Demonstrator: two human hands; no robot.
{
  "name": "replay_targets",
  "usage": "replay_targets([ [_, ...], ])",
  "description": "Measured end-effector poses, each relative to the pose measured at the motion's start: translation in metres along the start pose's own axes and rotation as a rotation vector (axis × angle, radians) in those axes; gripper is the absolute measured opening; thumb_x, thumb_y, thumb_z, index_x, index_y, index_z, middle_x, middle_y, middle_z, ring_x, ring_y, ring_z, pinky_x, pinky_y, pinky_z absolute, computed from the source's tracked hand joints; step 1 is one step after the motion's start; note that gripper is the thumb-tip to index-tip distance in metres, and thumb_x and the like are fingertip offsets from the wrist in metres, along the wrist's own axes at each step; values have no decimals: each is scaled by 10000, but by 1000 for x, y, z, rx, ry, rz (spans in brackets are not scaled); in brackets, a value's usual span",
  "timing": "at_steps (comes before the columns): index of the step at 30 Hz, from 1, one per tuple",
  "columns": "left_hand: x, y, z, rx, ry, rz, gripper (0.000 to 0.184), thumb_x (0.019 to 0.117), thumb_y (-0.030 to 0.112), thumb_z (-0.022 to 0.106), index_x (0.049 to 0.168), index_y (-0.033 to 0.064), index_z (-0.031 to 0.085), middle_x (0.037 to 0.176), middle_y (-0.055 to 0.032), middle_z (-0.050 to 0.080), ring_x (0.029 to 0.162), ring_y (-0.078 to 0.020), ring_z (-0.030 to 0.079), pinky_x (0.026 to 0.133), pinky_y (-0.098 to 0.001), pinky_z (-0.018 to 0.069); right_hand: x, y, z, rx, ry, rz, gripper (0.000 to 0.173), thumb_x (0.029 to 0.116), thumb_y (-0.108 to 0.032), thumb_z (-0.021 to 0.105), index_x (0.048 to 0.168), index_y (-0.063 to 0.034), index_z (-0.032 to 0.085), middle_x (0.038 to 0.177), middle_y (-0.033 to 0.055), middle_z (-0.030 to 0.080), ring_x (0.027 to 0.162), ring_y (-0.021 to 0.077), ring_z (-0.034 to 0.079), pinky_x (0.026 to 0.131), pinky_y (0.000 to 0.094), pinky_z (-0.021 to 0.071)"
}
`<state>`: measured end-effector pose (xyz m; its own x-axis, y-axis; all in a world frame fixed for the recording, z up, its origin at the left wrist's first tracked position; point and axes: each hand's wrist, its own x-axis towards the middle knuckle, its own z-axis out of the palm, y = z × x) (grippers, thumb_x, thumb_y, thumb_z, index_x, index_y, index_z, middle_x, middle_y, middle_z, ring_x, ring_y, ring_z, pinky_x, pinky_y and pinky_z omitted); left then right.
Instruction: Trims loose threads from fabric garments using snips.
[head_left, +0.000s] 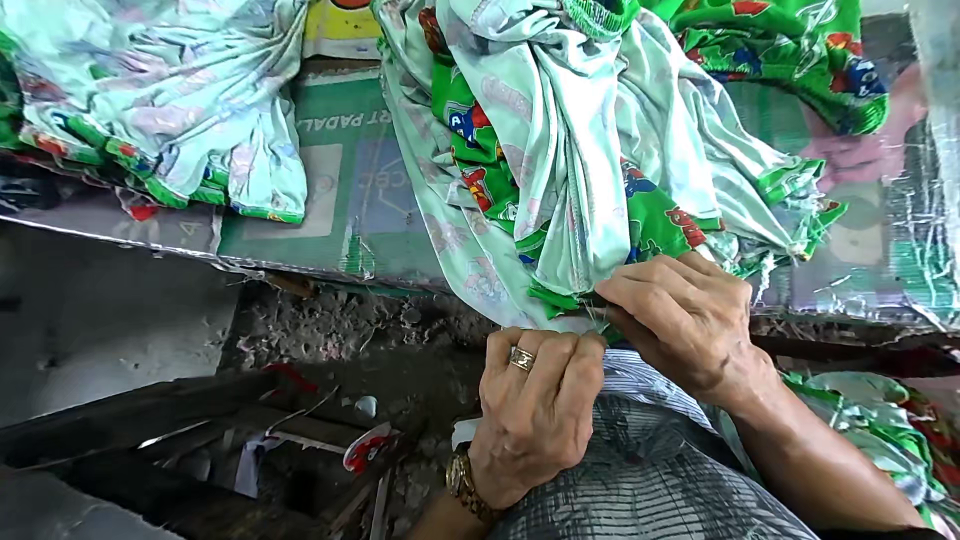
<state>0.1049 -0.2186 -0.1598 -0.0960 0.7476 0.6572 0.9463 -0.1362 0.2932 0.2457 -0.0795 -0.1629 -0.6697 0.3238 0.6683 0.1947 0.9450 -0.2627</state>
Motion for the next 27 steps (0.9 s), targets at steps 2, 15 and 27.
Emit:
replay_targets([
  [2,0,0,-1,-17,0,-4,72,977,121,631,971,74,685,838,-59,689,798,-171,632,821,-333,475,-2,1,1,-7,8,0,86,982,-127,646,1041,-86,693,921,87,721,736,211,627,608,345,423],
  [15,2,2,2,-50,-10,17,90,992,130,623,969,70,686,847,-62,705,798,-166,648,814,-330,481,-7,6,6,68,59,-33,65,976,-124,670,1015,-88,708,909,79,729,738,195,635,630,337,438],
  [27,13,-49,-47,127,-188,-110,192,993,300,669,1017,121,735,953,-72,710,927,-212,665,835,-375,512,-6,1,-26,413,-178,103,347,963,-404,711,1119,-99,653,826,9,630,687,47,577,597,189,476],
])
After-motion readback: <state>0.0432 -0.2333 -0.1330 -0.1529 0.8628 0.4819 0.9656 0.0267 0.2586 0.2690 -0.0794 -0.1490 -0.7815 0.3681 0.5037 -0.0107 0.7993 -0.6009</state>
